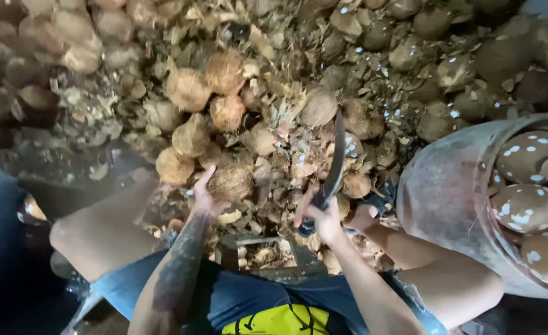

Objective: The person sits on the floor and uses a knife to peel the husk off coconuts. They hold the coconut in one hand and strike the husk with the knife in the other, removing the fibrous outer layer. The peeled coconuts are placed into a large bucket to the right.

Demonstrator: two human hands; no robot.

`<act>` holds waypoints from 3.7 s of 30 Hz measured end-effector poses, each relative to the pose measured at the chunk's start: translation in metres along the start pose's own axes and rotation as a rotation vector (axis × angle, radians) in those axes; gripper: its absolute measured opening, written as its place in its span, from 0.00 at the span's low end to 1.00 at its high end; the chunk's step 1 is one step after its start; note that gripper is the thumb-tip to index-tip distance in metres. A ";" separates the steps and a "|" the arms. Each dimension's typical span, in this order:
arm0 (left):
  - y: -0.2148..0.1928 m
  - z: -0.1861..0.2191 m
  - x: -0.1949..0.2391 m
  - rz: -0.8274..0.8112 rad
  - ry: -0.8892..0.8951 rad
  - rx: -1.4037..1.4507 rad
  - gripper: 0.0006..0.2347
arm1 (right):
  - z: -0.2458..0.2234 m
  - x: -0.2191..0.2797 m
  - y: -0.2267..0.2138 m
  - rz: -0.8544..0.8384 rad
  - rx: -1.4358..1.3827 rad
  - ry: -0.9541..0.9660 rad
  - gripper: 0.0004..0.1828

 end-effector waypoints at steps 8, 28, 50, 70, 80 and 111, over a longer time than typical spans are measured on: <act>-0.020 -0.010 -0.004 0.171 -0.038 0.039 0.33 | 0.029 0.044 0.045 -0.311 0.326 0.044 0.09; -0.017 -0.013 -0.014 0.082 0.012 -0.183 0.28 | 0.099 0.065 0.037 -0.337 0.643 0.458 0.20; -0.006 -0.016 -0.010 0.088 0.110 -0.272 0.28 | 0.004 0.083 0.067 -0.299 0.150 0.519 0.17; -0.023 -0.009 0.003 0.210 -0.046 -0.174 0.25 | 0.036 0.081 0.029 -0.093 0.605 -0.134 0.03; 0.019 -0.022 0.028 0.018 -0.075 -0.382 0.26 | 0.149 0.052 0.013 0.092 0.372 0.844 0.12; -0.022 -0.021 -0.005 0.177 -0.181 -0.219 0.28 | 0.061 0.063 0.040 -0.209 0.381 0.132 0.08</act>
Point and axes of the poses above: each hand's wrist, its own x-axis away from the middle knuckle, its own y-axis out of the palm, z = x × y, the point moved 4 cm from there along -x, towards the middle knuckle, and after that the axes turned 8 degrees about y, right-handed, at the moved point
